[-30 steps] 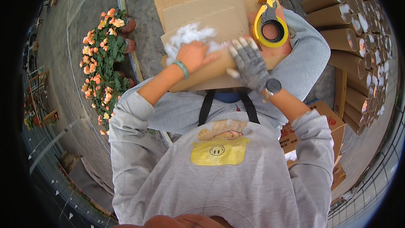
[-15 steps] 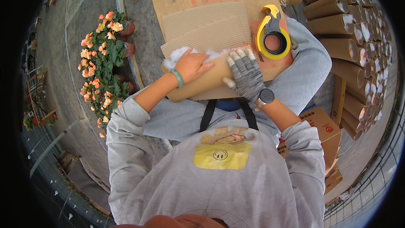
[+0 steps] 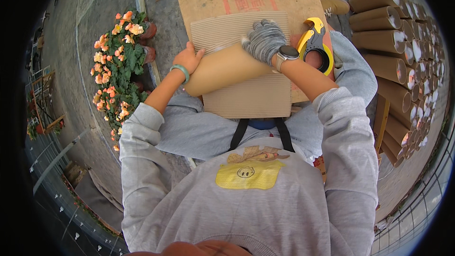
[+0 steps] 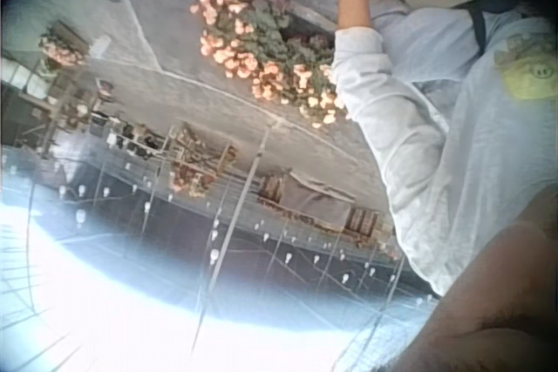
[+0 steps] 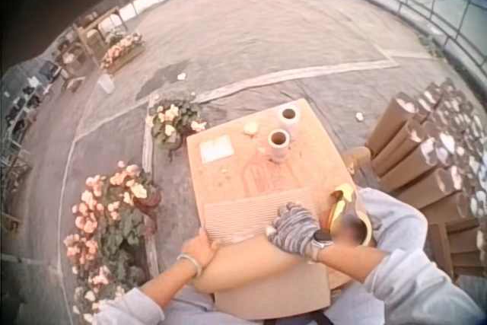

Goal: The person sits on the floor and repeatedly assembles decorative cones by placing cotton and artificial flowers onto a cardboard sheet, rolling the cardboard into a cone, and sealing it with a tape dispenser. The finished cones are placed in a nearby box.

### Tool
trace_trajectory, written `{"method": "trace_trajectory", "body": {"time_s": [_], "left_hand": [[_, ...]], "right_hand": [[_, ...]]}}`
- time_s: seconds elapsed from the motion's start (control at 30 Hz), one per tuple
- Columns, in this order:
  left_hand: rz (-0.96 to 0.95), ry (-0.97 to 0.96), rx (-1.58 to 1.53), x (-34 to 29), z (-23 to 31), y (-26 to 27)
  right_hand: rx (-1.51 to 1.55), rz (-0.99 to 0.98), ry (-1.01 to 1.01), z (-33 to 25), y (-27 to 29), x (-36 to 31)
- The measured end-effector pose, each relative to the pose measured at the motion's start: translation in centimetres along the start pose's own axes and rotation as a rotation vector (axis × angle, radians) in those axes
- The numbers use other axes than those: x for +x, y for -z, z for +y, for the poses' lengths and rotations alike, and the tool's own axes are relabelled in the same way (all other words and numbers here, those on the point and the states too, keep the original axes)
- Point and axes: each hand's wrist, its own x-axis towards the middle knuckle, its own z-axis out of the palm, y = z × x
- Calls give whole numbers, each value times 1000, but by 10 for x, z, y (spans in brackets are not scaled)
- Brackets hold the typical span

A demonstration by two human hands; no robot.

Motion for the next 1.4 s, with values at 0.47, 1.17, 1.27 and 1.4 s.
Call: {"method": "trace_trajectory", "body": {"time_s": [0.47, 1.17, 1.27, 1.4], "left_hand": [[-364, -708, -174, -10, 113, 5], [272, -607, 127, -67, 117, -2], [382, -622, 111, -70, 116, -12], [406, -620, 87, -73, 116, -17]], "right_hand": [[66, 407, 56, -8, -18, -63], [1552, 256, -453, 63, 69, -134], [1578, 224, -203, 33, 107, -140], [1287, 143, -411, -26, 93, -141]]}}
